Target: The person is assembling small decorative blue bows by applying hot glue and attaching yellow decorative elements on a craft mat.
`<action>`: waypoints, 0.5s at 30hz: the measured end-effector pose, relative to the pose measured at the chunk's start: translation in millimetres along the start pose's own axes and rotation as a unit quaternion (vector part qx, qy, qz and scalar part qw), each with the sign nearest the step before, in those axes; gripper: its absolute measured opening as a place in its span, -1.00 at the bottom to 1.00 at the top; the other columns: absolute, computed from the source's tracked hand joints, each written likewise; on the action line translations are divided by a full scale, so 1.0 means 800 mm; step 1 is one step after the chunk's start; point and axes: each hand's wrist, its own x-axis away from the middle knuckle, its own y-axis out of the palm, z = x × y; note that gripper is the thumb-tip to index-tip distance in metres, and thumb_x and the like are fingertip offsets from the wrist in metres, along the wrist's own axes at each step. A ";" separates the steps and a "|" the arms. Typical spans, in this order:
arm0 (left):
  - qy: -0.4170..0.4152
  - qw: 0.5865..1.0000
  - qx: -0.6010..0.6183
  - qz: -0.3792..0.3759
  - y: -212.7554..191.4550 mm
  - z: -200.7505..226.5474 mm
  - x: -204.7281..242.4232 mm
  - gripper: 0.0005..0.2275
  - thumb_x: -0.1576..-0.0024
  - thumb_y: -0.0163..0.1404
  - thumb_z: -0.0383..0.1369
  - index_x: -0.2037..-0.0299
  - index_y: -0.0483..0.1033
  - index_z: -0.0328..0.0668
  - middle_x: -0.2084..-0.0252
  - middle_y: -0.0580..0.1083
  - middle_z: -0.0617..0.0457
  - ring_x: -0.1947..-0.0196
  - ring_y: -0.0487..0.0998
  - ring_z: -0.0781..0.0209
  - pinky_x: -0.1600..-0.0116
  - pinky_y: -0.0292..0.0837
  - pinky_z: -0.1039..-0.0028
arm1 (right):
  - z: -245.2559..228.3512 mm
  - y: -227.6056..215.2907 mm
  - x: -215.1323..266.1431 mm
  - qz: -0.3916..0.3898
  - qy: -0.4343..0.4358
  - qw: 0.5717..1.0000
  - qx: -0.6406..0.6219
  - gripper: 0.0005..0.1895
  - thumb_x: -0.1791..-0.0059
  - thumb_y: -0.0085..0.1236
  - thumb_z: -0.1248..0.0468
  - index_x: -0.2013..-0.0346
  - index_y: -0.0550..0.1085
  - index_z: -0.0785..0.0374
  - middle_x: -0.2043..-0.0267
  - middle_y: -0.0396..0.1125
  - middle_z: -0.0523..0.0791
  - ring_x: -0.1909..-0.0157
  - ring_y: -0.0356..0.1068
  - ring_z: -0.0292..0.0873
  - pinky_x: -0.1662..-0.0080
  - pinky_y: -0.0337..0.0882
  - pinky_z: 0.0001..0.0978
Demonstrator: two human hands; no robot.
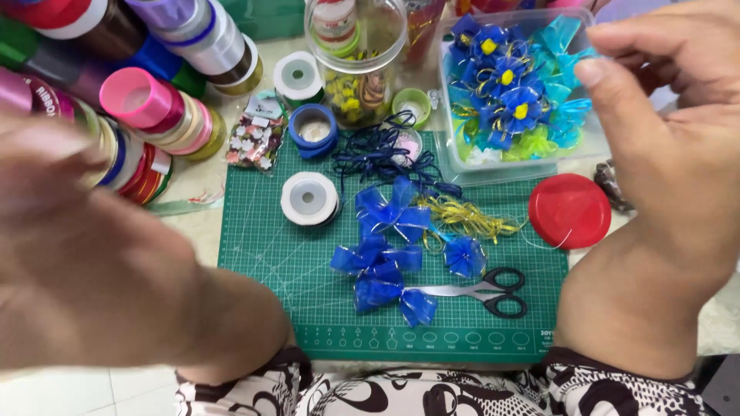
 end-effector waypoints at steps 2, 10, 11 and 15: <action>0.022 0.996 0.007 -0.087 0.037 0.021 -0.021 -0.53 -0.39 -0.25 -0.01 0.08 0.38 -0.41 0.11 0.35 -0.19 0.02 0.36 -0.06 -0.26 0.29 0.26 | -0.003 -0.012 0.012 -0.023 0.014 1.000 -0.003 -0.84 -0.53 0.18 0.69 -0.40 0.43 0.76 -0.32 0.29 0.30 -0.24 0.31 0.14 -0.30 0.32 -0.13; 0.072 0.827 -0.024 -0.557 0.108 -0.008 -0.025 -0.86 -0.27 0.11 -0.39 0.11 0.58 -0.33 0.31 0.63 -0.04 0.33 0.65 0.02 0.24 0.40 0.24 | -0.037 0.041 -0.004 -0.219 -0.054 0.974 -0.002 -0.79 -0.11 0.11 0.62 0.01 0.60 0.47 0.05 0.49 0.11 0.05 0.48 0.04 -0.05 0.43 -0.17; 0.065 0.822 -0.064 -0.562 0.112 -0.023 -0.018 -0.88 -0.18 0.14 -0.41 0.17 0.62 -0.30 0.34 0.63 -0.05 0.33 0.63 -0.06 0.26 0.38 0.18 | -0.029 0.065 0.006 -0.282 0.018 0.959 -0.005 -0.68 -0.07 0.08 0.52 -0.10 0.55 0.34 0.03 0.50 0.06 0.11 0.50 0.01 -0.01 0.43 -0.15; -0.049 0.751 -0.205 -0.626 0.136 -0.066 0.007 -0.81 -0.03 0.25 -0.27 0.21 0.72 -0.11 0.31 0.64 -0.10 0.22 0.61 -0.17 0.22 0.42 0.07 | -0.008 0.131 0.044 -0.403 0.146 0.903 -0.029 -0.45 -0.08 0.03 0.27 -0.40 0.31 0.12 -0.27 0.33 0.08 -0.25 0.34 0.15 -0.21 0.31 -0.06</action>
